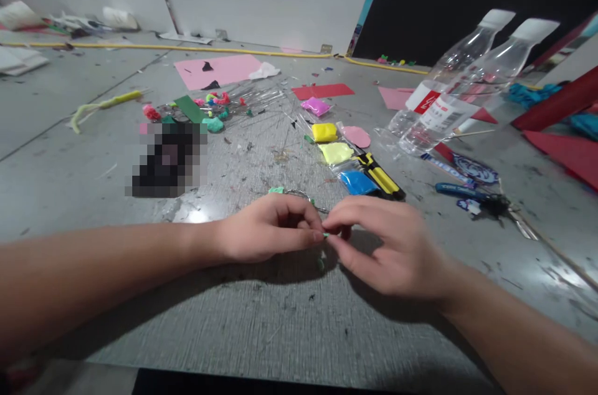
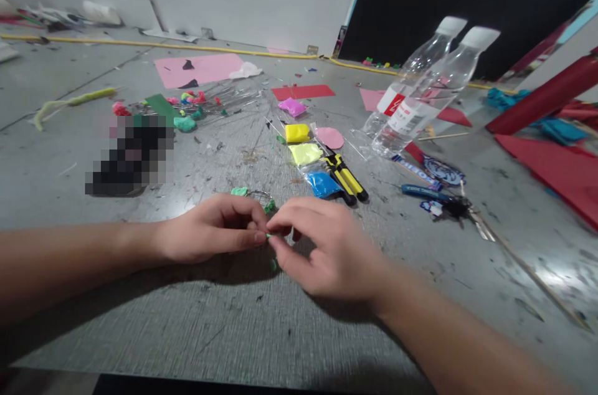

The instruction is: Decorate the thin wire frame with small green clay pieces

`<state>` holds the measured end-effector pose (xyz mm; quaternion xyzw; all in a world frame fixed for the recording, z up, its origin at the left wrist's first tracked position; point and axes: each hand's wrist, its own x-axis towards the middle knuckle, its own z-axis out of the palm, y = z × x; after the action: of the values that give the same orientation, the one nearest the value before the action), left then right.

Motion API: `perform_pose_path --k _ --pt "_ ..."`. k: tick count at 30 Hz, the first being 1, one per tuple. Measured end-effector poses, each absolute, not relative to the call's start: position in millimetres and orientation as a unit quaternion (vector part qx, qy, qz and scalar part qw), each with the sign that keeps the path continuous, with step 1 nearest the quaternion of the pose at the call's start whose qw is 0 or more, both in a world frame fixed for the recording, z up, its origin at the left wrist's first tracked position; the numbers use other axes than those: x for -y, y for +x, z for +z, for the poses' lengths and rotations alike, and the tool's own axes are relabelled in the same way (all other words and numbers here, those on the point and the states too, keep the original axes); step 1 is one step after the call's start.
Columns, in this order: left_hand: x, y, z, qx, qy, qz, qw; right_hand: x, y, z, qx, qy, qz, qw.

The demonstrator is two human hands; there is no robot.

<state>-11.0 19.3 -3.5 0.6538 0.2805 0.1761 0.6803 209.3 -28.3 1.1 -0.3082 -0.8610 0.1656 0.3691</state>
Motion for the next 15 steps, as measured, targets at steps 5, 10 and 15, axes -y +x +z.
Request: perform_pose_path --k 5,10,15 --pt "-19.9 -11.2 -0.5 -0.295 0.662 0.163 0.67 27.4 206.7 -3.4 0.864 -0.302 0.138 0.377" --pt "-19.9 -12.0 -1.2 -0.316 0.657 0.153 0.668 28.0 209.4 -4.2 0.869 -0.303 0.111 0.375" --pt "-20.0 -13.3 -1.9 -0.292 0.653 0.18 0.676 32.0 209.9 -1.6 0.871 -0.302 0.128 0.366"
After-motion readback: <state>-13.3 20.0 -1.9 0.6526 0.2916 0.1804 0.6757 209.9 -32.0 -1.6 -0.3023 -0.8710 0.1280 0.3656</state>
